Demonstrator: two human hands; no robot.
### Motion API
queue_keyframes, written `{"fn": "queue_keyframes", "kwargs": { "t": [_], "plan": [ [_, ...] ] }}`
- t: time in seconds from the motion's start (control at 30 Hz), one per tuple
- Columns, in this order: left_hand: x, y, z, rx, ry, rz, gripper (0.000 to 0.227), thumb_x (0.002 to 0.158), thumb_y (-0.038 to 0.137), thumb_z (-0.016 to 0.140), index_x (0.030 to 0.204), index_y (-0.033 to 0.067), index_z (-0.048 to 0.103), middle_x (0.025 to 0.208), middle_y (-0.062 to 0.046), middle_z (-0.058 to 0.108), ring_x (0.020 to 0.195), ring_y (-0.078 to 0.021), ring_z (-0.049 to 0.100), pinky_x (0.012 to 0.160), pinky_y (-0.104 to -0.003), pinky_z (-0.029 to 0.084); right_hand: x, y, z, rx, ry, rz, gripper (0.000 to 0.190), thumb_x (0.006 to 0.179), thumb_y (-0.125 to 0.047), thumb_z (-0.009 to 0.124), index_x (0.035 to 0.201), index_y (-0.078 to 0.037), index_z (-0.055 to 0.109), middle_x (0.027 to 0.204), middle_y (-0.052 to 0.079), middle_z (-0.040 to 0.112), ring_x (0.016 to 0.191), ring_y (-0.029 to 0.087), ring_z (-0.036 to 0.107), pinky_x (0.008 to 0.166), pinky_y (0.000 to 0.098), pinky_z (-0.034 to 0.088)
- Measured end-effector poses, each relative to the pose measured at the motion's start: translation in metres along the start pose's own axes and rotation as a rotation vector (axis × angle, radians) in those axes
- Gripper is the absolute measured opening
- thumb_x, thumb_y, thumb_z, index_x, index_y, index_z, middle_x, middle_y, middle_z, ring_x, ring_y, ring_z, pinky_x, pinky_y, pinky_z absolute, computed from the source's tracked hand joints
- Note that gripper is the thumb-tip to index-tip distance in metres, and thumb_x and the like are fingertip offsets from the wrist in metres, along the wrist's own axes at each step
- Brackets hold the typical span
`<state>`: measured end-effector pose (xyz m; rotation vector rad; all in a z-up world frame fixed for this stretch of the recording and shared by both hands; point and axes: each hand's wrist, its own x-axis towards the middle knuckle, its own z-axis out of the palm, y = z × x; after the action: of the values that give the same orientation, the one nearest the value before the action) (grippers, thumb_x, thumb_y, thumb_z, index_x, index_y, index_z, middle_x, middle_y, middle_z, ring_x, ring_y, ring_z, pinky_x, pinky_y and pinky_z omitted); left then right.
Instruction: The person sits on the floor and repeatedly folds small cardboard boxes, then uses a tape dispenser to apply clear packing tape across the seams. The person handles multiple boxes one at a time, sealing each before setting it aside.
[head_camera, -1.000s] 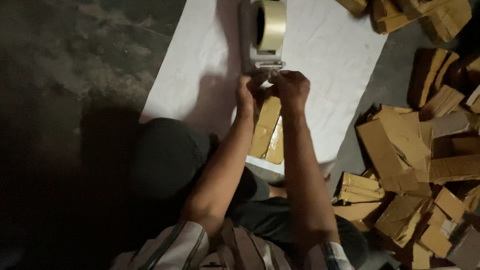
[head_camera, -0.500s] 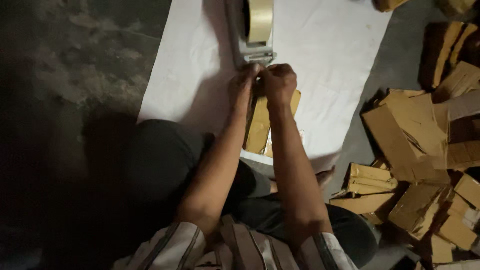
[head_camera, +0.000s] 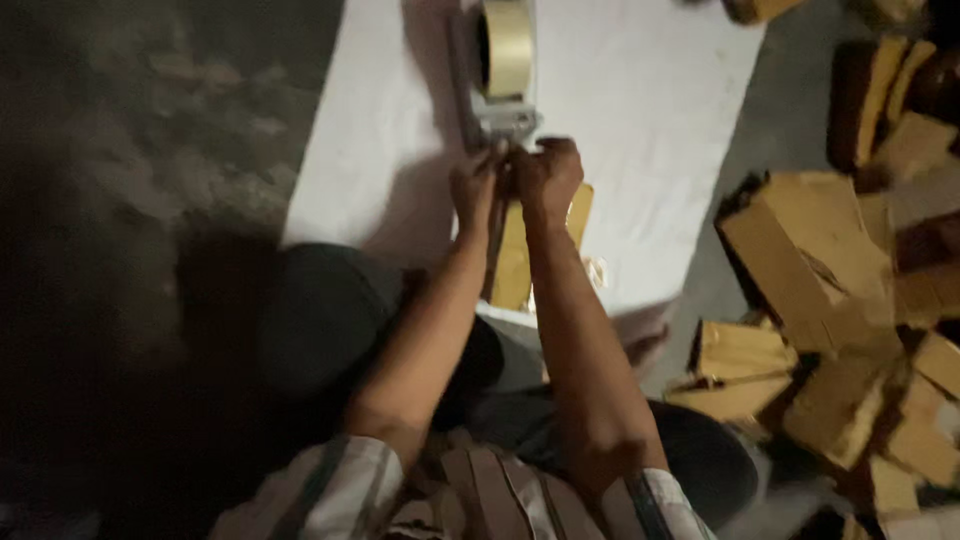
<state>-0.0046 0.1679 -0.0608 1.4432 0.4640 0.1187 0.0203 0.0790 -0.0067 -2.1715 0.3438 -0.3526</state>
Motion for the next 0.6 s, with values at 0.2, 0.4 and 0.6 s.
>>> {"fn": "queue_keyframes", "kwargs": {
  "t": [0.2,0.4,0.6],
  "plan": [
    [-0.04,0.065,0.018,0.403,0.011,0.604,0.023,0.097,0.032,0.073,0.098,0.0106,0.082,0.124,-0.012,0.074,0.111,-0.0236,0.065,0.099,-0.042,0.049,-0.005,-0.021,-0.1,0.687,-0.326,0.539,0.013,0.089,-0.008,0.073,0.096,0.004,0.071,0.089,0.017,0.076,0.074,0.024,0.076,0.063,0.0322,0.063],
    [-0.085,0.08,0.037,0.479,-0.117,0.445,0.033,0.099,0.03,0.071,0.119,0.0049,0.075,0.126,-0.012,0.069,0.12,-0.0291,0.06,0.112,-0.049,0.041,-0.022,-0.009,-0.13,0.698,-0.228,0.515,0.012,0.097,-0.007,0.077,0.095,0.002,0.069,0.082,0.01,0.069,0.068,0.018,0.064,0.062,0.0315,0.058],
    [-0.121,0.078,0.026,0.802,-0.002,0.389,0.045,0.104,0.036,0.063,0.141,0.0109,0.06,0.167,-0.025,0.028,0.152,-0.046,0.03,0.123,-0.059,0.021,0.008,-0.002,-0.129,0.283,-0.63,-0.013,0.015,0.103,-0.016,0.067,0.102,-0.001,0.068,0.09,0.006,0.071,0.081,0.012,0.066,0.068,0.0271,0.053]
  ]
}}
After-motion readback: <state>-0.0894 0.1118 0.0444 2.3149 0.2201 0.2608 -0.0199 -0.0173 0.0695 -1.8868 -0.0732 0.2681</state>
